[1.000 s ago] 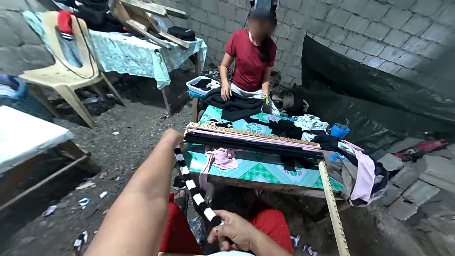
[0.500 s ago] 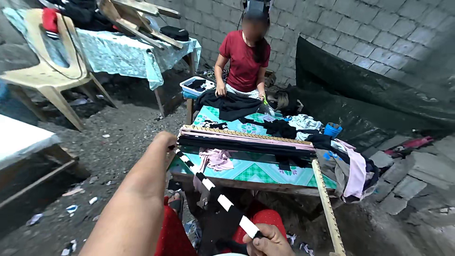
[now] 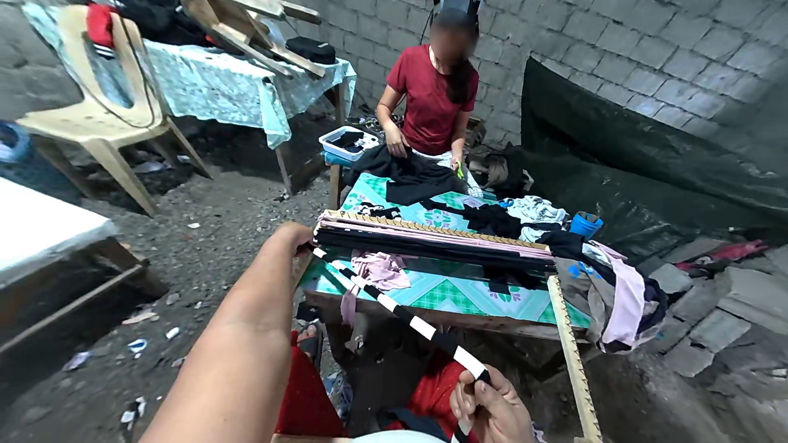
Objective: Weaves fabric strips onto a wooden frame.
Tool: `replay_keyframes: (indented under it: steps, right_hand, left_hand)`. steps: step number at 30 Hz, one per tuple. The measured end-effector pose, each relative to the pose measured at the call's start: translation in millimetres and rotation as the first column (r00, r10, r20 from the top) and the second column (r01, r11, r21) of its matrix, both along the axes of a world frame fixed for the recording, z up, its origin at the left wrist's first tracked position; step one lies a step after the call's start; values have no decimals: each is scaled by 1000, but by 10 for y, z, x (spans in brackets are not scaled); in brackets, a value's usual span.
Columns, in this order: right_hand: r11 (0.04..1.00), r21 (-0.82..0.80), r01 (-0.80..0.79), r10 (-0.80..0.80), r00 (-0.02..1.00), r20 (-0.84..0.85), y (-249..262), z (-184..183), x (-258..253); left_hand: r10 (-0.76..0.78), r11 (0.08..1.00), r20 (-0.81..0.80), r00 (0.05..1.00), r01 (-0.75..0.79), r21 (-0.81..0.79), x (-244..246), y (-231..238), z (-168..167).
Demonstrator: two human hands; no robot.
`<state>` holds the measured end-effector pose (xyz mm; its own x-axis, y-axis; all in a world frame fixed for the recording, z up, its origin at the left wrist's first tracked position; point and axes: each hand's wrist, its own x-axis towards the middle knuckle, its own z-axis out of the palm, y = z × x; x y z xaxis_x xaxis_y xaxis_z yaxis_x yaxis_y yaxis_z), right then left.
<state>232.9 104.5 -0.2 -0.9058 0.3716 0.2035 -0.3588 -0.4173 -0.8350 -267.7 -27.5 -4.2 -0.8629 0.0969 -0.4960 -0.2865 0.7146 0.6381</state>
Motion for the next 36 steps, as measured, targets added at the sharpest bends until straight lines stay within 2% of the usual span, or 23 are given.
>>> replay_keyframes:
  steps: [4, 8, 11, 18, 25, 33, 36]
  right_hand:
    - [931, 362, -48, 48, 999, 9, -30, 134, 39]
    - [734, 675, -73, 113, 993, -15, -62, 272, 10]
    - [609, 789, -82, 154, 988, -16, -66, 297, -17]
    - [573, 816, -74, 128, 992, 0, -69, 286, -8]
    - [606, 793, -57, 48, 998, 35, -60, 270, 60]
    - [598, 801, -41, 9, 999, 45, -22, 244, 89]
    - [606, 793, -55, 6, 998, 65, -22, 241, 89]
  left_hand:
    - [-4, 1000, 7, 1000, 4, 21, -19, 7, -38]
    - [3, 999, 10, 1000, -3, 47, -32, -14, -67]
    - [-9, 1000, 16, 1000, 9, 25, -36, -8, -69]
    - [-163, 961, -87, 983, 138, -240, 141, 101, 94]
    - [-268, 888, -163, 950, 177, -425, 228, 209, 140]
    - [-363, 839, -143, 921, 256, -481, 82, 222, 131]
    - [-367, 832, -178, 913, 237, -501, 203, 252, 217]
